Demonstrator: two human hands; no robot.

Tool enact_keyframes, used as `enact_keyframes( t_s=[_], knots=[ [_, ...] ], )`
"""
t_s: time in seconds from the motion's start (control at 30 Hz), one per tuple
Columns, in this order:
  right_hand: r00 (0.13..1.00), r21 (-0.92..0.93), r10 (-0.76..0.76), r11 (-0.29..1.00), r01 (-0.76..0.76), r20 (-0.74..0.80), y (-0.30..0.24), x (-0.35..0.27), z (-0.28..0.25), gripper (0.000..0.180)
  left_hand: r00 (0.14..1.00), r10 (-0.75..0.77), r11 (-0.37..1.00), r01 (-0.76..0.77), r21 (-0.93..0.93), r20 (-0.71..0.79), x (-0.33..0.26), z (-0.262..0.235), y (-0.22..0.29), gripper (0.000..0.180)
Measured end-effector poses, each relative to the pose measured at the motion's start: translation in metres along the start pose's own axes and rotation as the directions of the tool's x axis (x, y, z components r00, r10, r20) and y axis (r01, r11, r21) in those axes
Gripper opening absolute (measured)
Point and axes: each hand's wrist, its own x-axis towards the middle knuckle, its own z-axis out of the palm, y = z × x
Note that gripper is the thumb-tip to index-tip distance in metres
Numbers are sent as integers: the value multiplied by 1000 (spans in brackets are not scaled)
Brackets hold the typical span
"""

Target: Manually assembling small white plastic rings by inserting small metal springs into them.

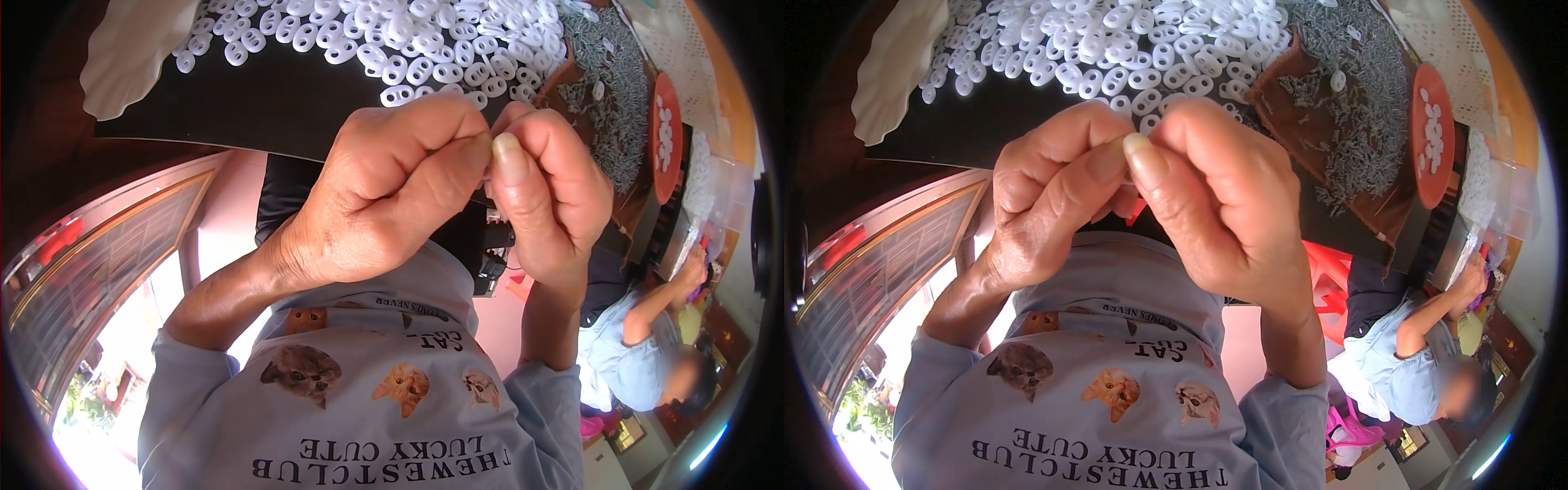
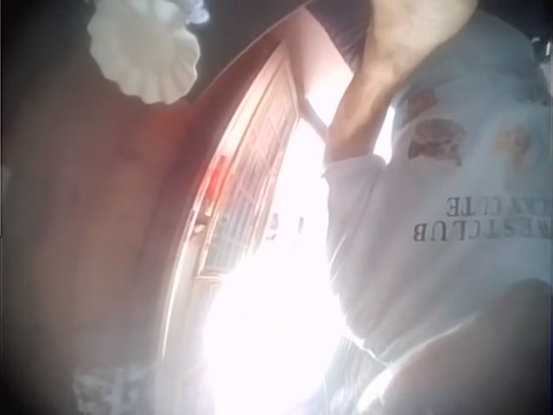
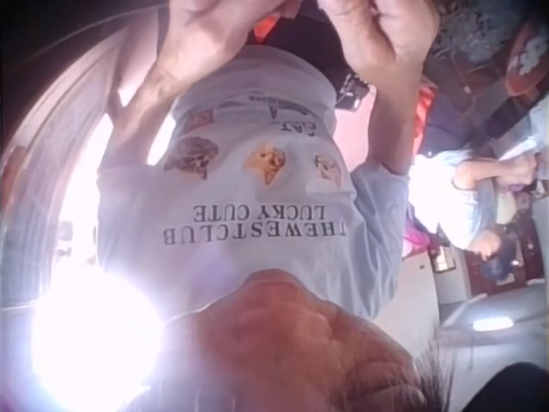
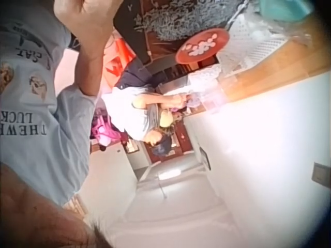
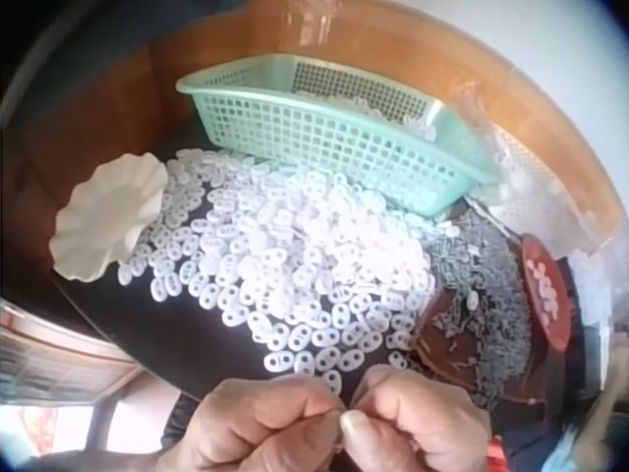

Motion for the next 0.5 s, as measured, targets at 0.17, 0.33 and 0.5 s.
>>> enact_keyframes(
  t_s=[0.17,0.33,0.5],
  knots=[
    [989,-72,62,995,-72,-134,2,-1,-6,15,995,-58,992,48,116,85,15,1,3,17],
    [988,-88,67,993,-80,-142,12,-6,-8,15,997,-7,995,-1,102,79,21,3,-14,17],
    [981,-55,116,990,-126,-156,16,-8,-6,15,996,27,998,-32,55,88,23,3,-16,16]
  ],
)
